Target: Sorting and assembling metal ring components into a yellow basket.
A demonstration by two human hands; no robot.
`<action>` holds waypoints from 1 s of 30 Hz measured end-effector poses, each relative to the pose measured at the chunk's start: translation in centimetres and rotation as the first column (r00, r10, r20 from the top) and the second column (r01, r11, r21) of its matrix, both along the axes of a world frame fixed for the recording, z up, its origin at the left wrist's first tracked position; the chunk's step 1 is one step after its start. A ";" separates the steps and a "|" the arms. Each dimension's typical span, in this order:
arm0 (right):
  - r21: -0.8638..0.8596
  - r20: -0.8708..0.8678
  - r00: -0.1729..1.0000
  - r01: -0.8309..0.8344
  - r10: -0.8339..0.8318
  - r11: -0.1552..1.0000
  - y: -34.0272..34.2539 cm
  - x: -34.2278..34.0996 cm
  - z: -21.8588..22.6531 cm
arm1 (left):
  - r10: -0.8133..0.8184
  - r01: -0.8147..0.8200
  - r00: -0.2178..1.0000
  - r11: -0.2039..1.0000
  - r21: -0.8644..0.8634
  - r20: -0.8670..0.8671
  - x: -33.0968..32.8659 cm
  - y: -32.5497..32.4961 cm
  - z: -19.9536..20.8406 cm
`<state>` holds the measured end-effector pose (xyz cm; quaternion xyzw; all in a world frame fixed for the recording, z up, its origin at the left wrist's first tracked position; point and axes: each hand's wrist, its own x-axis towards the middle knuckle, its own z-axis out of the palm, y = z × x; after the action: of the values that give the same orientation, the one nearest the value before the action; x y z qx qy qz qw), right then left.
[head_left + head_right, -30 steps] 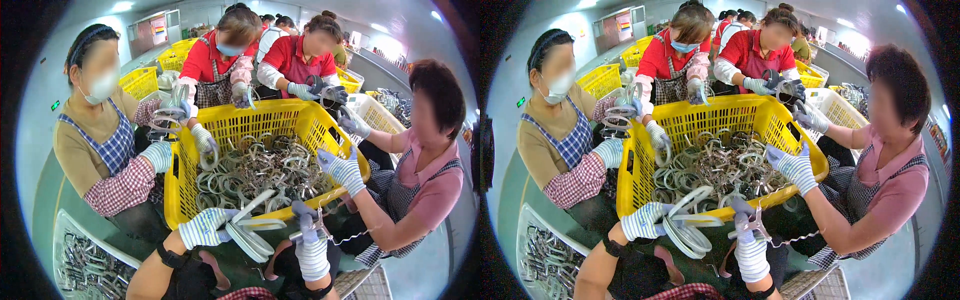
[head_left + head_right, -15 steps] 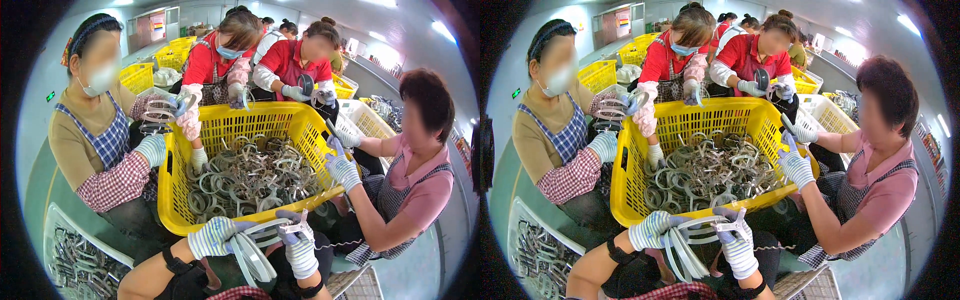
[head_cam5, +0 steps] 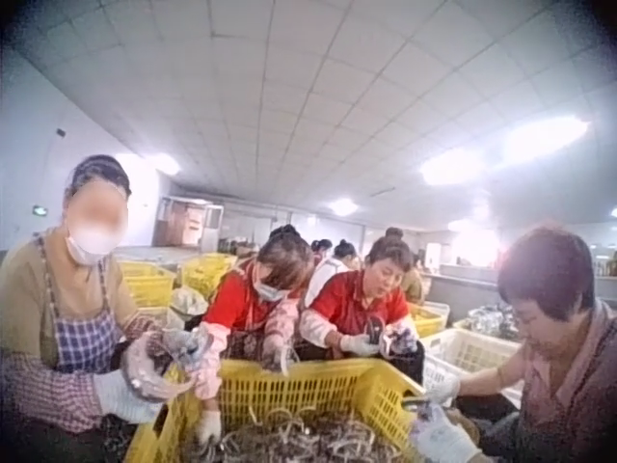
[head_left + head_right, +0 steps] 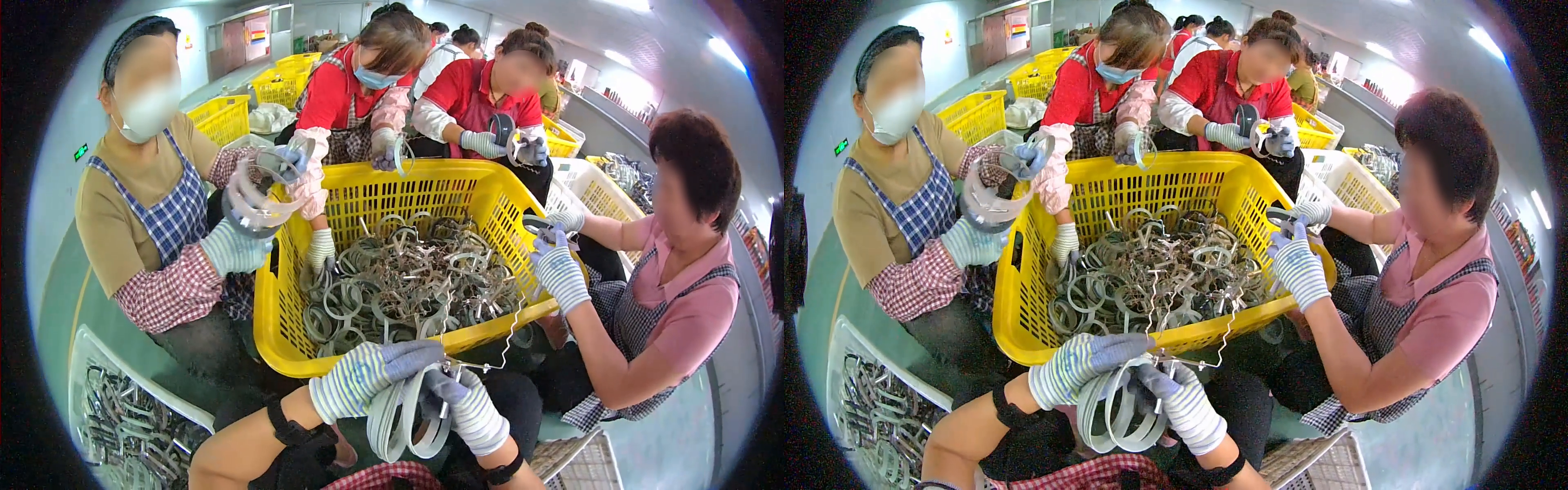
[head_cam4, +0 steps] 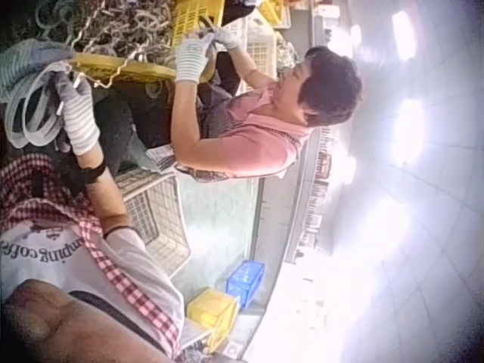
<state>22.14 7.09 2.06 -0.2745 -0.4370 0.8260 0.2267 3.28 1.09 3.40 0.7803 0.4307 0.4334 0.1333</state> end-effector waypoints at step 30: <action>0.665 0.150 0.987 -0.143 0.057 0.733 1.0 0.7 -2.2 | 0.363 -0.386 0.813 0.921 0.043 -0.455 -1.8 -0.8 -0.9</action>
<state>22.84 8.12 -0.19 -0.1988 -0.7330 0.6050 0.2392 1.45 0.27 2.52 0.7559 0.6057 0.2454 -0.0391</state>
